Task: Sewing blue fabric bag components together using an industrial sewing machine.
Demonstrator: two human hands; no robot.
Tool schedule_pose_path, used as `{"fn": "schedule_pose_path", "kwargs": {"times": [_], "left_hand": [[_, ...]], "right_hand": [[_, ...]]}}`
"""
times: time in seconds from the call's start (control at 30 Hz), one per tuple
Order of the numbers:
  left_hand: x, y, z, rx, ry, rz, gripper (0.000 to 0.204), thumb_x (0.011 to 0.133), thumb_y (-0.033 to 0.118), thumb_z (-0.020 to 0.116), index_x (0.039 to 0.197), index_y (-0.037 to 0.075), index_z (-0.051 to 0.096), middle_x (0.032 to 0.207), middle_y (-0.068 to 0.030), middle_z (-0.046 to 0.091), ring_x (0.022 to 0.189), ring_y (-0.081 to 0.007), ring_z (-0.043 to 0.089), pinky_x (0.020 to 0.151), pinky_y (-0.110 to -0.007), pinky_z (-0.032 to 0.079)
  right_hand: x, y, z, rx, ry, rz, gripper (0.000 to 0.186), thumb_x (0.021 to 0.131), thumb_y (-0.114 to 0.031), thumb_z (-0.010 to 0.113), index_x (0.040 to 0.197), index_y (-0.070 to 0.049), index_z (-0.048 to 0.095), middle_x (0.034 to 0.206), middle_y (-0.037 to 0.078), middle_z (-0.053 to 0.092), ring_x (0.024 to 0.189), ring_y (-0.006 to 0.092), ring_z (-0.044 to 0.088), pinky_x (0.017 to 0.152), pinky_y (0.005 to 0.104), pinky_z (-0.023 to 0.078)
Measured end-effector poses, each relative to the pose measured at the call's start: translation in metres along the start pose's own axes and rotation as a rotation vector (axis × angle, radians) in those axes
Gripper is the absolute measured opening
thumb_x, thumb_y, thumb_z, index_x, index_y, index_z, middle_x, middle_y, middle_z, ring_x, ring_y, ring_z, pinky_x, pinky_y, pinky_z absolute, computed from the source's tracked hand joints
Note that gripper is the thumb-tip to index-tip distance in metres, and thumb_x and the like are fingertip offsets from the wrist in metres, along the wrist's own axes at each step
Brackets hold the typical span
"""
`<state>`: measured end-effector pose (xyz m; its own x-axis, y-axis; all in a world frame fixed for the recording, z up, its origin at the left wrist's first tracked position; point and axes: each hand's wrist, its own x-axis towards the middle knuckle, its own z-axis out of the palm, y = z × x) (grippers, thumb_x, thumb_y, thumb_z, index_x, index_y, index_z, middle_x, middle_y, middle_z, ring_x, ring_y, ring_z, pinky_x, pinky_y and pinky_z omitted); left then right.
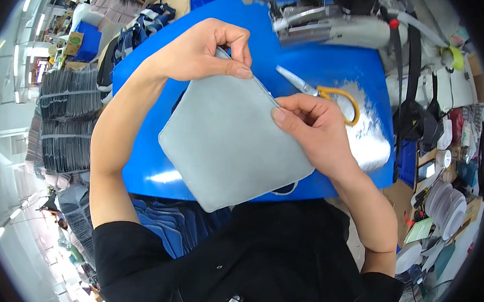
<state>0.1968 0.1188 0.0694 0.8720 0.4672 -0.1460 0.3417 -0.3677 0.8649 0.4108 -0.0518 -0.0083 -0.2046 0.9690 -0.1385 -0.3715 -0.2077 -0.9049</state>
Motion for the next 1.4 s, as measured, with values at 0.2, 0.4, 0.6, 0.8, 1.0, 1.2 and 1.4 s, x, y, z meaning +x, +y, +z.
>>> {"fn": "schedule_pose_path", "kwargs": {"times": [0.2,0.4,0.6,0.8,1.0,1.2,1.4], "left_hand": [[0.035,-0.014,-0.045,0.01,-0.036,-0.066,0.027,0.088,0.017,0.086,0.102,0.004,0.068,0.098,-0.0045,0.072,0.097,-0.0145,0.068,0.09,-0.03,0.053],[0.052,-0.018,-0.059,0.153,0.055,-0.051,0.041,0.089,0.024,0.086,0.122,0.004,0.071,0.108,-0.0047,0.074,0.101,-0.0148,0.066,0.09,-0.032,0.053],[0.06,-0.018,-0.066,0.325,0.078,-0.115,0.04,0.087,0.024,0.087,0.121,0.008,0.074,0.111,-0.0044,0.074,0.101,-0.0159,0.065,0.091,-0.033,0.054],[0.066,-0.025,-0.079,0.562,0.116,0.054,0.049,0.084,0.024,0.087,0.127,0.008,0.071,0.12,-0.0077,0.073,0.107,-0.0208,0.065,0.093,-0.035,0.053],[0.06,-0.048,-0.089,0.663,0.246,0.175,0.054,0.081,0.023,0.088,0.129,0.008,0.069,0.125,-0.0099,0.071,0.111,-0.0239,0.065,0.095,-0.037,0.053],[0.029,-0.019,0.013,0.559,0.815,0.112,0.063,0.076,0.026,0.088,0.133,0.01,0.067,0.137,-0.0166,0.063,0.127,-0.0317,0.059,0.105,-0.045,0.048],[-0.041,0.004,0.123,1.048,0.648,0.121,0.075,0.072,0.019,0.086,0.143,0.022,0.063,0.136,-0.0135,0.058,0.119,-0.0343,0.062,0.098,-0.048,0.051]], "right_hand": [[0.037,-0.026,-0.005,0.073,0.089,0.083,0.024,0.098,-0.014,0.074,0.114,0.004,0.075,0.09,0.004,0.075,0.076,0.0049,0.065,0.068,0.022,0.053],[0.053,-0.027,-0.012,0.028,0.176,0.064,0.031,0.097,-0.018,0.076,0.12,0.003,0.074,0.099,0.008,0.076,0.084,0.0091,0.07,0.076,0.0244,0.056],[0.062,-0.024,-0.011,0.066,0.189,0.022,0.032,0.097,-0.018,0.077,0.12,0.003,0.074,0.1,0.008,0.076,0.084,0.0093,0.07,0.076,0.0244,0.056],[0.069,-0.028,-0.006,0.127,0.278,-0.039,0.03,0.095,-0.015,0.077,0.115,0.007,0.074,0.088,0.002,0.072,0.075,0.0045,0.061,0.067,0.0209,0.05],[0.073,-0.024,0.002,0.237,0.311,-0.084,0.024,0.094,-0.013,0.078,0.11,0.005,0.075,0.09,0.004,0.073,0.077,0.0056,0.064,0.069,0.0218,0.051],[0.053,-0.02,-0.025,0.359,0.185,-0.026,0.028,0.098,-0.019,0.075,0.114,0.004,0.073,0.097,0.004,0.074,0.085,0.0077,0.066,0.072,0.023,0.053],[0.006,-0.009,-0.031,0.084,0.006,-0.069,0.038,0.099,-0.004,0.061,0.137,0.002,0.06,0.112,0.004,0.07,0.095,0.0058,0.067,0.079,0.0252,0.06]]}}
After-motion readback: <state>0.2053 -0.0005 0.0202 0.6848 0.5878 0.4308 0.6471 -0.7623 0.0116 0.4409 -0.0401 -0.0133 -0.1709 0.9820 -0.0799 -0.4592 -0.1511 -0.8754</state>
